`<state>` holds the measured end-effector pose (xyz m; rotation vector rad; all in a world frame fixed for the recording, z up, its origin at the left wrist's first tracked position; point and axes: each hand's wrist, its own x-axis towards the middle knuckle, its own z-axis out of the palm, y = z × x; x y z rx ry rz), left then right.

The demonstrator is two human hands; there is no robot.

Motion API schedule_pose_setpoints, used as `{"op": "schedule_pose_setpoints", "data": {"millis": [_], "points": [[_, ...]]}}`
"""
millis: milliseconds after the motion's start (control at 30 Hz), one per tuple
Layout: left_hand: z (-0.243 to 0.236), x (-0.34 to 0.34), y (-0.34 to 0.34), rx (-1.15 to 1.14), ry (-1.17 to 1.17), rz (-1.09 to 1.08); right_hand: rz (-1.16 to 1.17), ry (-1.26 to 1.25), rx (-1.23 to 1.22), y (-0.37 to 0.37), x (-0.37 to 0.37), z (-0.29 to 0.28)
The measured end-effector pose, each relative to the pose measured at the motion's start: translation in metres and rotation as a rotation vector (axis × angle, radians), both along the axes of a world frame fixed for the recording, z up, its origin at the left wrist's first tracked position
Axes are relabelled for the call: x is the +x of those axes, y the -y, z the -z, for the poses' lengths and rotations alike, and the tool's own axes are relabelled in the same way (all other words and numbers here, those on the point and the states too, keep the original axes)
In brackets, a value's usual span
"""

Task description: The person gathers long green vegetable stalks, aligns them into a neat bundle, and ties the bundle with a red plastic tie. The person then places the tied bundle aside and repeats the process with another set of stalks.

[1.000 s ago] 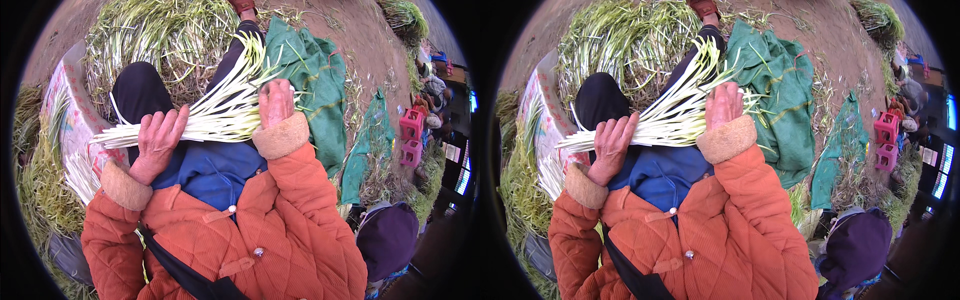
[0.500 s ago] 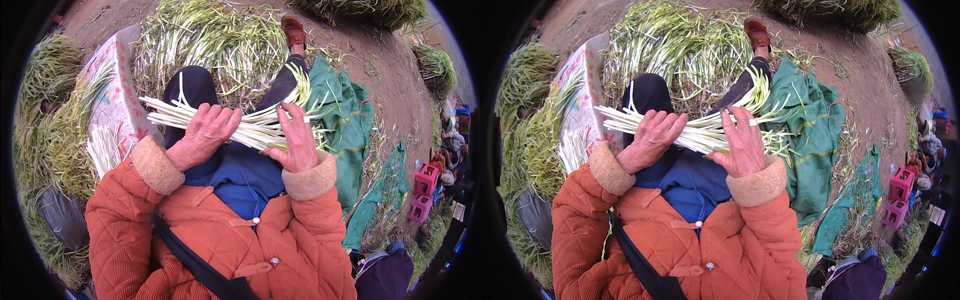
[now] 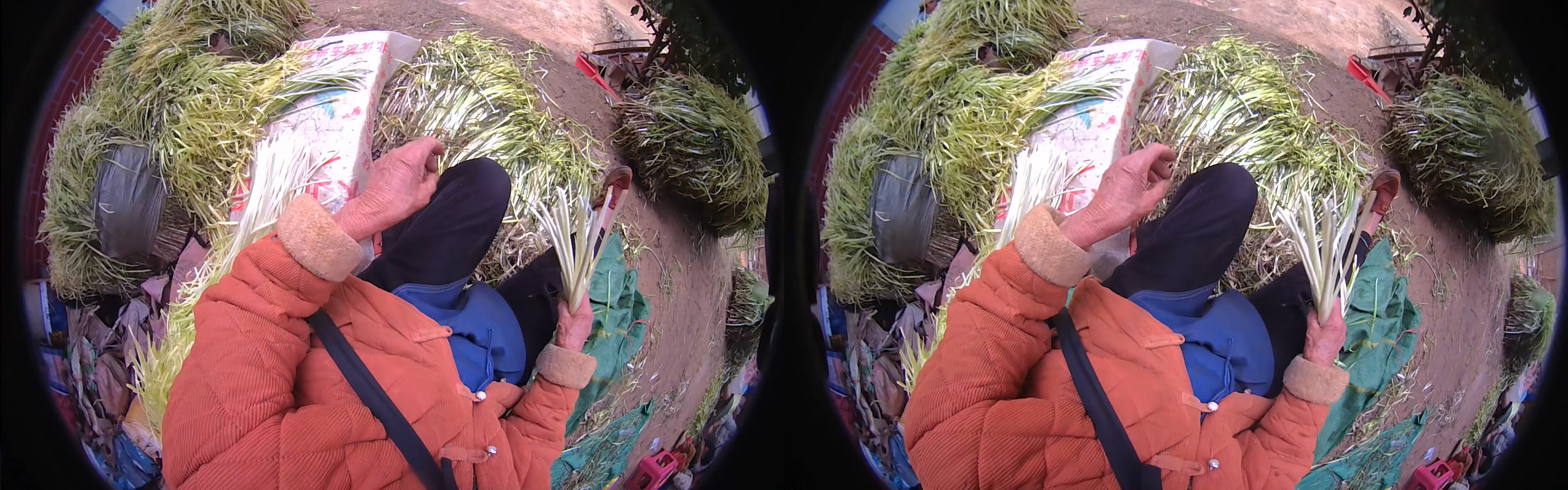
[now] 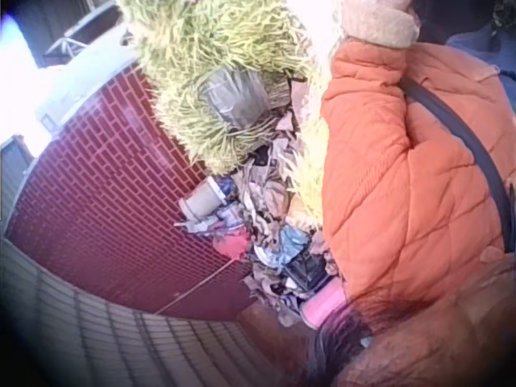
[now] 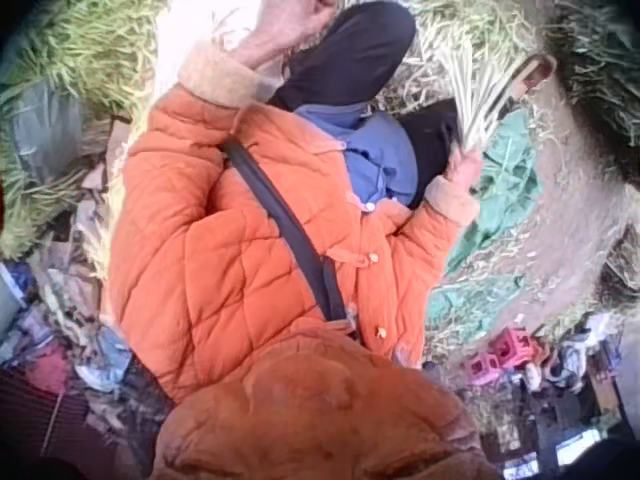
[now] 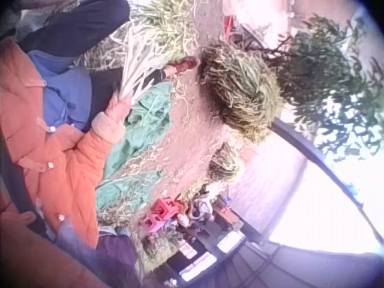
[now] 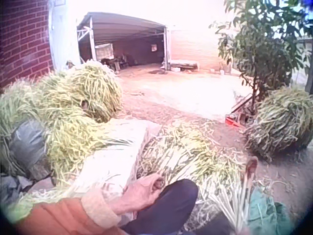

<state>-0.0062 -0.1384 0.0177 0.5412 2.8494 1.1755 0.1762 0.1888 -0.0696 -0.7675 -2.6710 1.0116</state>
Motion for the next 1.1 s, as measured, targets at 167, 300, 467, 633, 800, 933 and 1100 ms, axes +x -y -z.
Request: {"op": "schedule_pose_setpoints", "data": {"millis": [167, 300, 467, 633, 800, 933, 1100], "points": [[0.027, 0.049, -0.075, 0.373, 0.809, 0.709, 0.003, -0.247, -0.559, -0.003, -0.027, -0.032], [0.024, 0.022, -0.144, 0.751, 0.849, 0.82, -0.177, -0.26, -0.636, 0.024, -0.029, -0.056], [-0.009, 0.01, -0.174, 1.327, 1.011, 0.887, -0.371, -0.064, -0.71, 0.032, -0.018, -0.062], [-0.03, 0.027, -0.187, 1.18, 0.975, 0.887, -0.481, -0.048, -0.879, 0.012, -0.011, -0.064], [-0.05, 0.031, -0.194, 1.035, 0.96, 0.958, -0.276, -0.379, -0.432, -0.036, -0.023, -0.17], [-0.059, 0.038, -0.207, 0.986, 0.899, 1.073, -0.469, -0.805, -0.093, -0.039, -0.041, -0.251], [-0.06, 0.038, -0.205, 0.674, 0.804, 0.948, -0.773, -0.418, 0.166, 0.002, -0.075, -0.233]]}}
